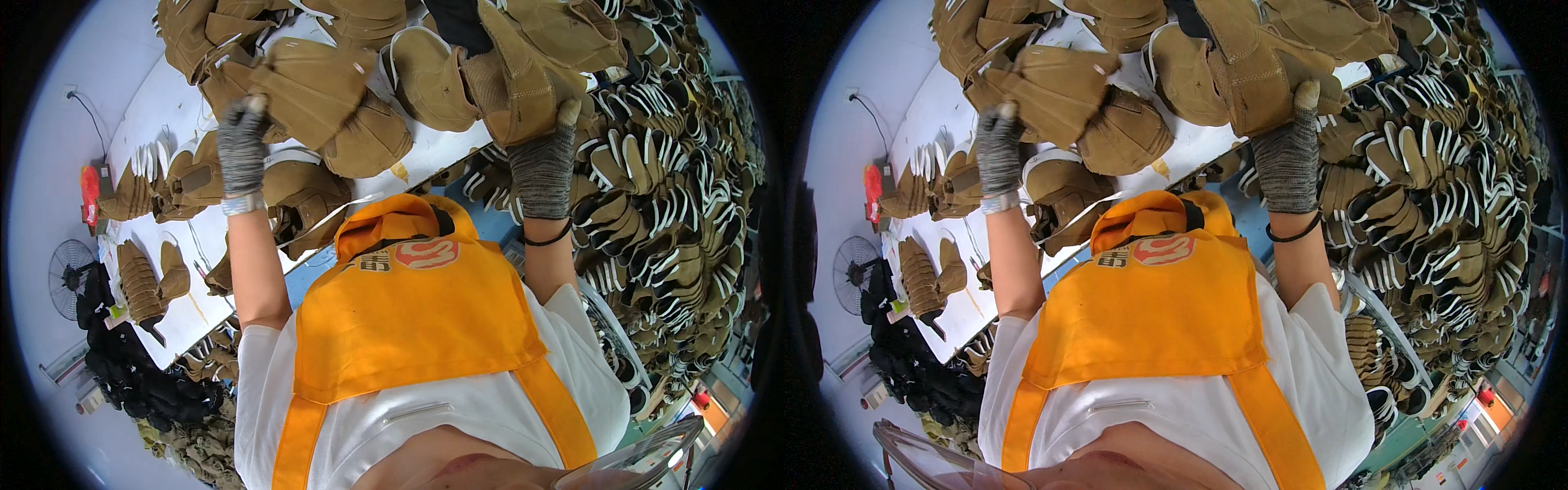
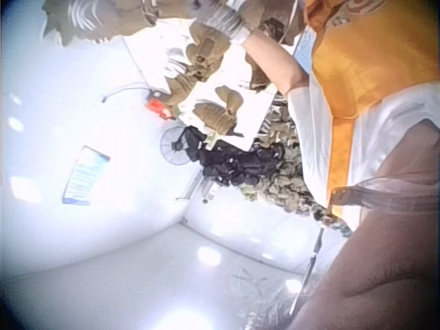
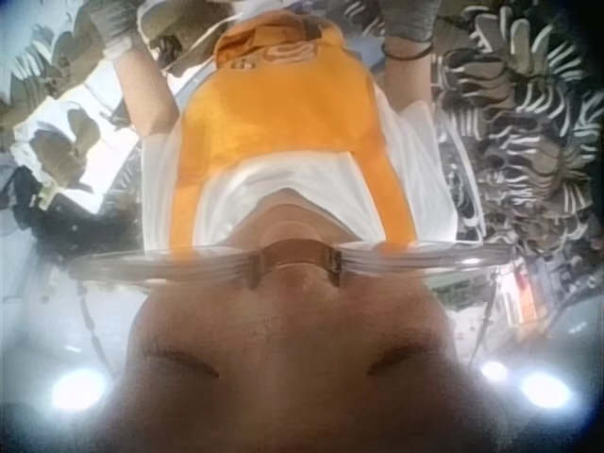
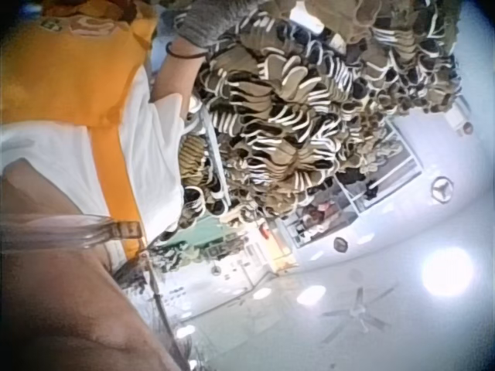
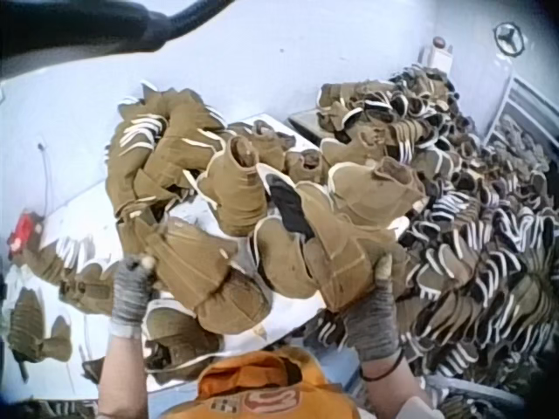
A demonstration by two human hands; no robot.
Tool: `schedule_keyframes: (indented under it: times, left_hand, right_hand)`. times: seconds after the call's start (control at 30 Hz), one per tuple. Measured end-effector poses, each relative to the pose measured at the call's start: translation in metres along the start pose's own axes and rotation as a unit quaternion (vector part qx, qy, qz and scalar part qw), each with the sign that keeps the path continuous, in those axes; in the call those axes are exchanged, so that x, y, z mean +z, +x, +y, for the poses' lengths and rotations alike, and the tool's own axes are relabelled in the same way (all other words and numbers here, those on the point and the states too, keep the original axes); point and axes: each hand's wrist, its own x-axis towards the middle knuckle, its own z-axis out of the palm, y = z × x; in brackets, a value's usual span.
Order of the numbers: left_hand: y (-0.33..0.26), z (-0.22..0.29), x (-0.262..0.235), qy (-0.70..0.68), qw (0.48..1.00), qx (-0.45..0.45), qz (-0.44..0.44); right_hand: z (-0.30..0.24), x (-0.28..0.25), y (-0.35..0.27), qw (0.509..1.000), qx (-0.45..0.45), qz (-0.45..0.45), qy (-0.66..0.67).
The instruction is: The person handles tan shoe uppers one at a time, using a trimming tool to remove excess threads from the material edges. They place the uppers into a stack on the table and move several uppers into a wire storage cart.
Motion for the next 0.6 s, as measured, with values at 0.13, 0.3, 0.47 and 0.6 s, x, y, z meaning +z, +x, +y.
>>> schedule_keyframes:
  times: [0.13,0.3,0.47,0.6]
  left_hand:
    - [0.016,0.003,-0.028,-0.02,0.999,0.038,0.025]
    - [0.006,0.008,-0.038,-0.029,0.999,0.043,-0.004]
    - [-0.009,0.024,-0.021,-0.033,0.998,0.049,0.018]
    - [-0.02,0.037,-0.01,0.008,0.998,0.065,-0.006]
  right_hand:
    - [0.001,-0.011,0.005,0.999,0.025,-0.01,0.041]
    - [0.006,-0.023,0.012,0.997,0.034,0.003,0.064]
    - [0.004,-0.023,0.012,0.998,0.017,0.004,0.058]
    - [0.009,-0.03,0.015,1.0,-0.029,-0.006,-0.007]
